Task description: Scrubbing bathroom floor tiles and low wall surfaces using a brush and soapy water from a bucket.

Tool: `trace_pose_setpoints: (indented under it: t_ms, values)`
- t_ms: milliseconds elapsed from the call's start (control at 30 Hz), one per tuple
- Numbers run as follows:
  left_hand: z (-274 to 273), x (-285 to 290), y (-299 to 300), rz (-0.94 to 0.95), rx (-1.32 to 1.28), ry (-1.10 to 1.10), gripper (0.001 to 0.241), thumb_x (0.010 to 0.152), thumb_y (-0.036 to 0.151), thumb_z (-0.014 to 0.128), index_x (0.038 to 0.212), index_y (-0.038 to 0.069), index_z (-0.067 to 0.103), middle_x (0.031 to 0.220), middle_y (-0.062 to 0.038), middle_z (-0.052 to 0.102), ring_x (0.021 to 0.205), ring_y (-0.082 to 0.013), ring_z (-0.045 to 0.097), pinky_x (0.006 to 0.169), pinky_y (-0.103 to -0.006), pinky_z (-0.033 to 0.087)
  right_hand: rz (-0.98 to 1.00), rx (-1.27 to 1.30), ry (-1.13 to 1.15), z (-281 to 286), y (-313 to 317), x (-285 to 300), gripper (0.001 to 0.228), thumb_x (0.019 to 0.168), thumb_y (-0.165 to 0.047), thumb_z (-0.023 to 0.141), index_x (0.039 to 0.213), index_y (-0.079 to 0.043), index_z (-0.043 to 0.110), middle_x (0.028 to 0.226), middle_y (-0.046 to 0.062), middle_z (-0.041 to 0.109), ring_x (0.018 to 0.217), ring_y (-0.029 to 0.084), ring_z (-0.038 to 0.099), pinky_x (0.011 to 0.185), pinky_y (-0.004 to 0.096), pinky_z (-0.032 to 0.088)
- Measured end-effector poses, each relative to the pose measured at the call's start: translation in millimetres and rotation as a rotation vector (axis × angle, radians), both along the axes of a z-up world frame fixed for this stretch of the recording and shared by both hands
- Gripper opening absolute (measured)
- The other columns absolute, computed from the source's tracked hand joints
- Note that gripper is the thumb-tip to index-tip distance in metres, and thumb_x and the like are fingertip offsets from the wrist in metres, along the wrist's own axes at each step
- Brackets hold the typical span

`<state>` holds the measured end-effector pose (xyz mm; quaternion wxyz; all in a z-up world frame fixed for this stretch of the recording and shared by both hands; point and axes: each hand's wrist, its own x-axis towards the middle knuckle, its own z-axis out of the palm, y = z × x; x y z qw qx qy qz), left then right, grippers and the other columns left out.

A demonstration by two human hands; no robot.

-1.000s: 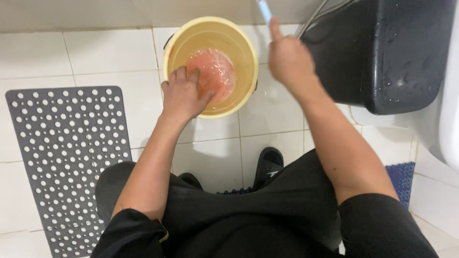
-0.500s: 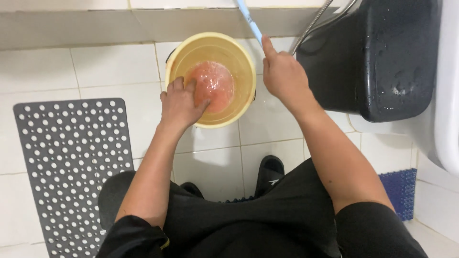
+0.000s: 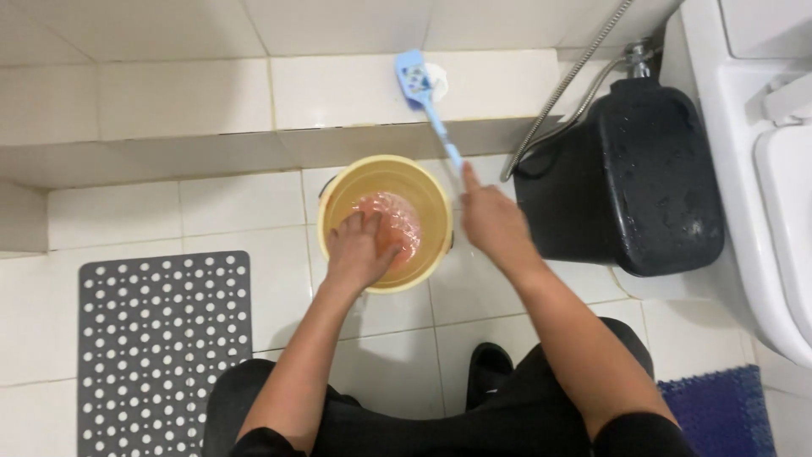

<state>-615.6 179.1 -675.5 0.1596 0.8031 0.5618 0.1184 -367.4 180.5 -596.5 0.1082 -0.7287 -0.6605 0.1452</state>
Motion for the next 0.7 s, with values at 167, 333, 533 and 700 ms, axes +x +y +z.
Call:
trace_pose_setpoints:
  t_ms: [167, 333, 533, 700]
  values:
    - [17, -2, -1, 0.009, -0.044, -0.033, 0.075, 0.082, 0.046, 0.076, 0.14, 0.005, 0.055, 0.138, -0.023, 0.053, 0.129, -0.0414, 0.049, 0.103, -0.0564, 0.038, -0.114, -0.001, -0.048, -6, 1, 61, 0.058, 0.099, -0.018, 0.053, 0.156, -0.011, 0.042, 0.094, 0.03, 0.068, 0.088, 0.048, 0.067, 0.08, 0.057, 0.054]
    - [22, 9, -2, -0.027, -0.068, -0.065, 0.076, 0.082, 0.044, 0.078, 0.142, 0.005, 0.053, 0.14, -0.025, 0.051, 0.129, -0.0437, 0.048, 0.103, -0.0572, 0.038, -0.267, -0.23, 0.089, -6, 28, 34, 0.064, 0.102, -0.021, 0.046, 0.162, -0.014, 0.027, 0.101, 0.03, 0.068, 0.09, 0.047, 0.069, 0.082, 0.055, 0.056]
    - [22, 7, -10, -0.04, -0.079, -0.114, 0.076, 0.082, 0.042, 0.078, 0.142, 0.004, 0.053, 0.14, -0.025, 0.052, 0.127, -0.0427, 0.05, 0.105, -0.0547, 0.039, -0.075, -0.133, 0.094, -8, -14, 16, 0.063, 0.099, -0.022, 0.054, 0.157, -0.009, 0.035, 0.101, 0.03, 0.07, 0.095, 0.049, 0.067, 0.088, 0.056, 0.051]
    - [7, 4, -10, -0.043, -0.019, -0.11, 0.075, 0.083, 0.045, 0.077, 0.14, 0.002, 0.054, 0.136, -0.025, 0.055, 0.13, -0.0433, 0.051, 0.102, -0.0564, 0.04, -0.357, -0.085, 0.133, -1, 13, 53, 0.056, 0.103, -0.024, 0.051, 0.157, -0.014, 0.041, 0.105, 0.031, 0.069, 0.099, 0.047, 0.067, 0.087, 0.055, 0.055]
